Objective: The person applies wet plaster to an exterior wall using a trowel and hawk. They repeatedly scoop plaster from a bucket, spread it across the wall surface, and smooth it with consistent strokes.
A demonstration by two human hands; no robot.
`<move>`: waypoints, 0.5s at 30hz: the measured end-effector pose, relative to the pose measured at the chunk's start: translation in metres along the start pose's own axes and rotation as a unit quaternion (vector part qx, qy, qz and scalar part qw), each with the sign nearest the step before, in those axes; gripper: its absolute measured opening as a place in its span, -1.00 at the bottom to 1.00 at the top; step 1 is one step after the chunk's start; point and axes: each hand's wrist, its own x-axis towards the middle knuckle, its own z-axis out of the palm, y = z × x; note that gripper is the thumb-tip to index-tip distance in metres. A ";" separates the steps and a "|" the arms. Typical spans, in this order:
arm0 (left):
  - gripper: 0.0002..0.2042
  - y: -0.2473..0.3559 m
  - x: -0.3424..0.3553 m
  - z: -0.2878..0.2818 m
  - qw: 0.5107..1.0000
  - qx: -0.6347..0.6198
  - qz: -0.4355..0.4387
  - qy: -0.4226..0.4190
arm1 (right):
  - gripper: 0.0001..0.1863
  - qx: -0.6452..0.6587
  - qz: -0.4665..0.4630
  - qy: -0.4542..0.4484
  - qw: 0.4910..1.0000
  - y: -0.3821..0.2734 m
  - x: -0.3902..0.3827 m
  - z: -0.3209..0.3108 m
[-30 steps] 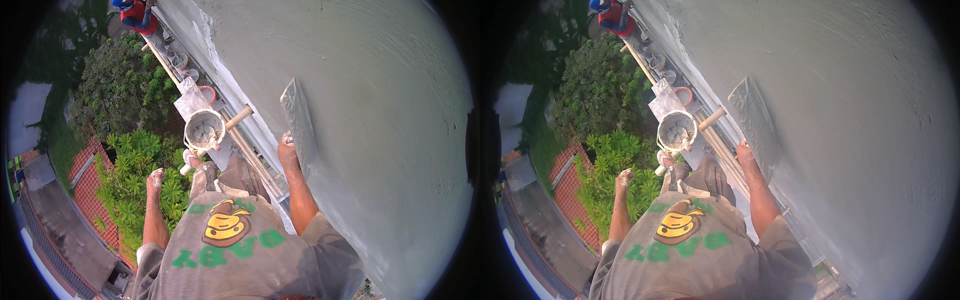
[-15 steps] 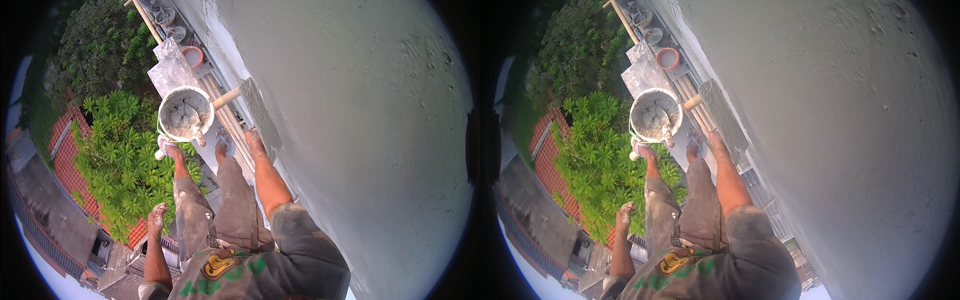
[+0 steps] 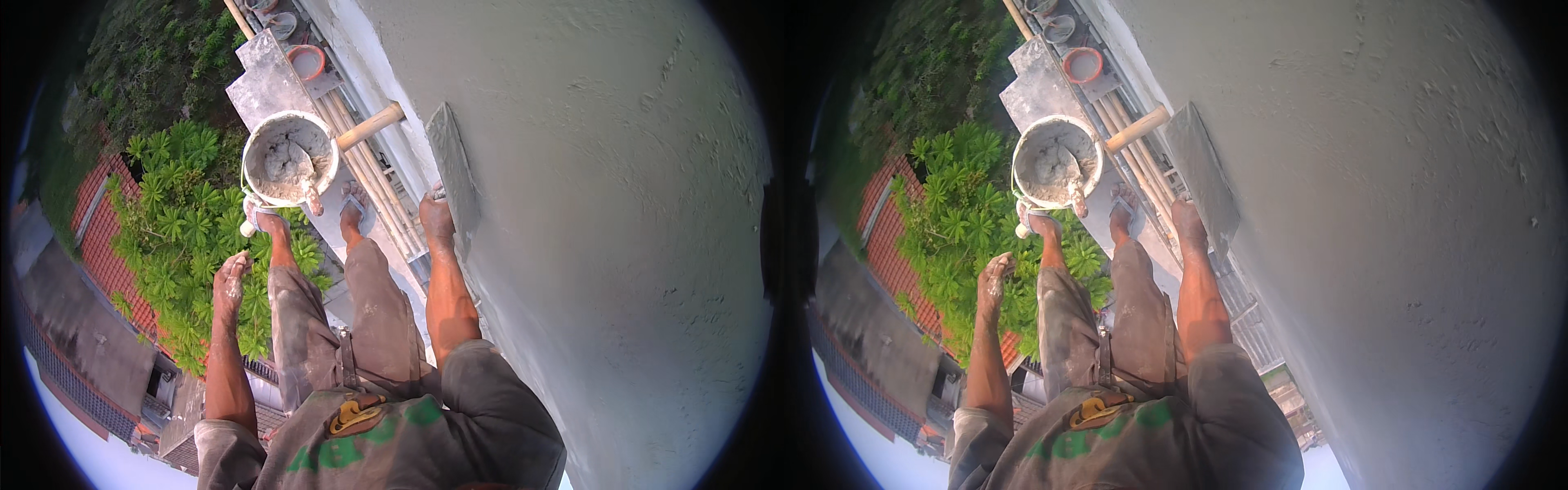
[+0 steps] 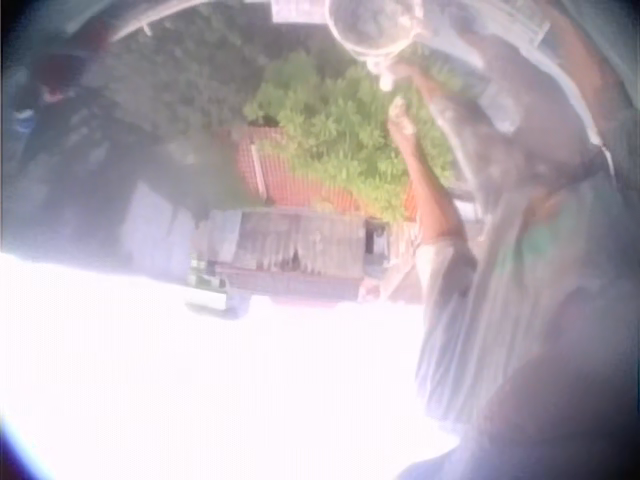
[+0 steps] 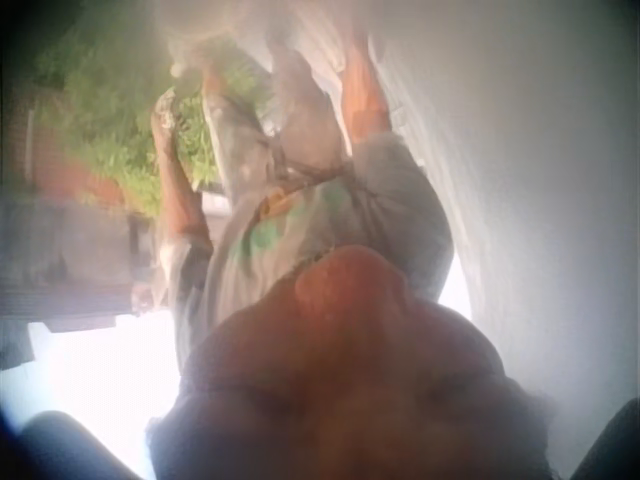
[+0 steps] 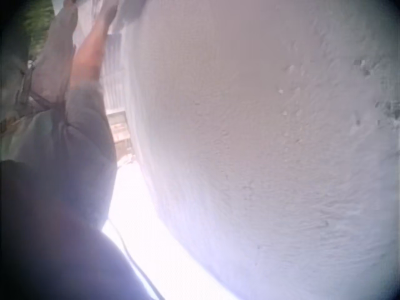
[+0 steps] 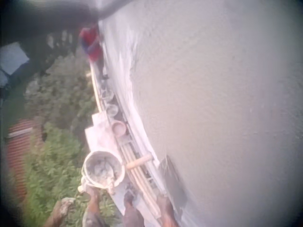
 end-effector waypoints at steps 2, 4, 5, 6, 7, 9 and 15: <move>-0.63 0.018 0.004 0.001 1.000 -0.005 0.023 -0.007 | -0.55 -0.022 -0.006 0.023 0.999 0.002 -0.018 -0.027; -0.63 0.020 0.008 0.004 0.999 -0.010 0.036 -0.015 | -0.55 -0.038 -0.006 0.036 0.999 0.005 -0.033 -0.058; -0.64 0.017 0.009 0.005 0.998 -0.030 0.053 -0.022 | -0.55 -0.045 -0.005 0.042 0.998 0.006 -0.040 -0.071; -0.64 0.017 0.008 0.006 0.998 -0.031 0.048 -0.021 | -0.55 -0.045 0.012 0.029 0.998 0.009 -0.047 -0.082; -0.65 0.017 0.007 0.007 0.998 -0.032 0.042 -0.020 | -0.55 -0.046 0.031 0.016 0.998 0.012 -0.054 -0.093; -0.65 0.010 0.004 0.007 0.999 -0.031 0.020 -0.014 | -0.56 -0.031 0.075 -0.014 0.997 0.018 -0.066 -0.116; -0.65 0.005 -0.022 -0.001 0.998 -0.056 0.015 -0.003 | -0.58 -0.153 -0.085 0.061 0.983 0.033 -0.104 -0.188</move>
